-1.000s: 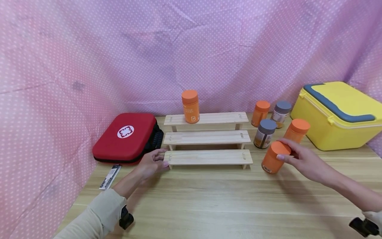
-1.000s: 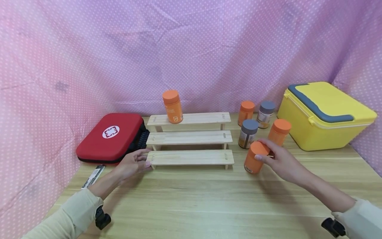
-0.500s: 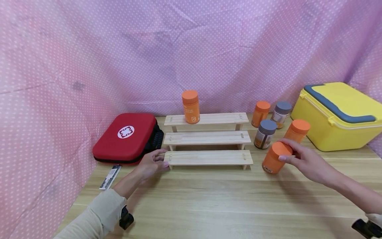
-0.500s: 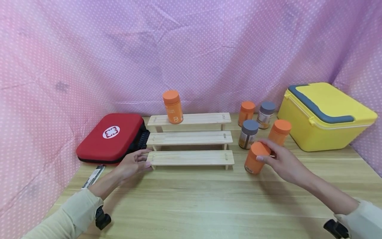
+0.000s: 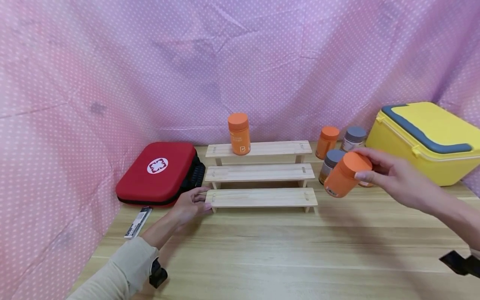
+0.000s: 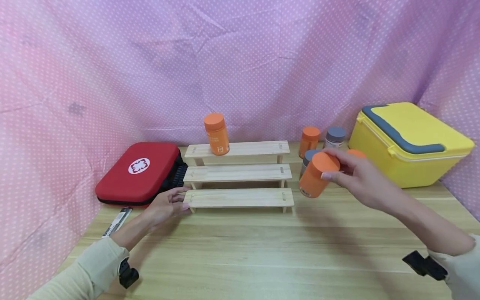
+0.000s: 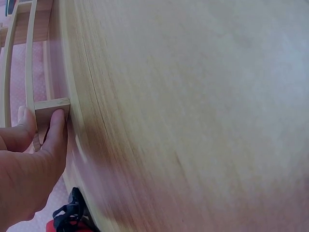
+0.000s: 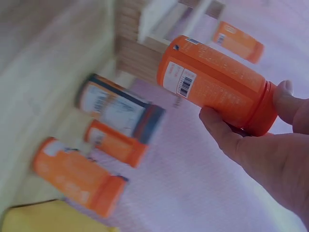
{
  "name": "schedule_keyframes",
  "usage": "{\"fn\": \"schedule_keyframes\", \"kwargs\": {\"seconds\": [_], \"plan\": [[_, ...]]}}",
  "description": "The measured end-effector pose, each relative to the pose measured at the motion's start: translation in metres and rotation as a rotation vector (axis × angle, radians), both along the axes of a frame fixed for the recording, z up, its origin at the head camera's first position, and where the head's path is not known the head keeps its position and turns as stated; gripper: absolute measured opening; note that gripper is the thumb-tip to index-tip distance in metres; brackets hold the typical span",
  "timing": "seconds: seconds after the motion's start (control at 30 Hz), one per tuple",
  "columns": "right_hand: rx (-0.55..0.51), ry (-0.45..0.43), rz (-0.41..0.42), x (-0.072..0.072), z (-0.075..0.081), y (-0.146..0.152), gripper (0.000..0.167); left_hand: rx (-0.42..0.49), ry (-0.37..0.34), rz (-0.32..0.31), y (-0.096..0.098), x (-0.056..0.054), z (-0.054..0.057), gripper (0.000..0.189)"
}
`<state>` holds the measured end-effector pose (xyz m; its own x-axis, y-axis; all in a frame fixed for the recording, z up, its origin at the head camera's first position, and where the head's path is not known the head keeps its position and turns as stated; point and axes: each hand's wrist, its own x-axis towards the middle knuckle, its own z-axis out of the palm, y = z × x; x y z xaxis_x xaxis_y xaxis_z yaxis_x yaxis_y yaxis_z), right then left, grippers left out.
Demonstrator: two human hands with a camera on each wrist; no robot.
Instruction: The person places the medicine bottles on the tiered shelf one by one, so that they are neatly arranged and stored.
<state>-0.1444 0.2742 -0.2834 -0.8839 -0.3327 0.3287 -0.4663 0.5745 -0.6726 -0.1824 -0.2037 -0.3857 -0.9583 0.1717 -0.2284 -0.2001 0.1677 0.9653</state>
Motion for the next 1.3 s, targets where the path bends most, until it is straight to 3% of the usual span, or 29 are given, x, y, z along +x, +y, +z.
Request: {"fn": "schedule_keyframes", "kwargs": {"seconds": [0.1,0.27,0.5,0.73,0.9,1.2,1.3], "plan": [[-0.012,0.030,0.013,-0.008,0.015,-0.008,0.050,0.004,0.001,0.005,-0.001,0.000,0.000,0.056],[0.050,0.045,-0.037,-0.024,0.047,-0.030,0.045,-0.003,0.000,0.007,-0.001,0.000,0.000,0.055],[0.165,-0.071,-0.022,-0.062,0.073,-0.071,0.050,0.006,-0.001,0.014,0.000,0.000,0.001,0.056],[0.092,-0.196,0.092,-0.107,0.074,-0.111,0.055,-0.001,-0.008,0.013,0.000,0.000,0.000,0.055],[0.048,-0.293,0.168,-0.129,0.065,-0.127,0.051,0.009,-0.005,0.010,0.001,0.000,-0.002,0.055],[0.015,-0.337,0.199,-0.136,0.061,-0.131,0.047,0.016,0.003,0.010,0.000,0.001,-0.002,0.056],[0.011,-0.352,0.203,-0.134,0.061,-0.127,0.055,0.021,0.001,0.015,0.000,0.000,-0.002,0.057]]}}
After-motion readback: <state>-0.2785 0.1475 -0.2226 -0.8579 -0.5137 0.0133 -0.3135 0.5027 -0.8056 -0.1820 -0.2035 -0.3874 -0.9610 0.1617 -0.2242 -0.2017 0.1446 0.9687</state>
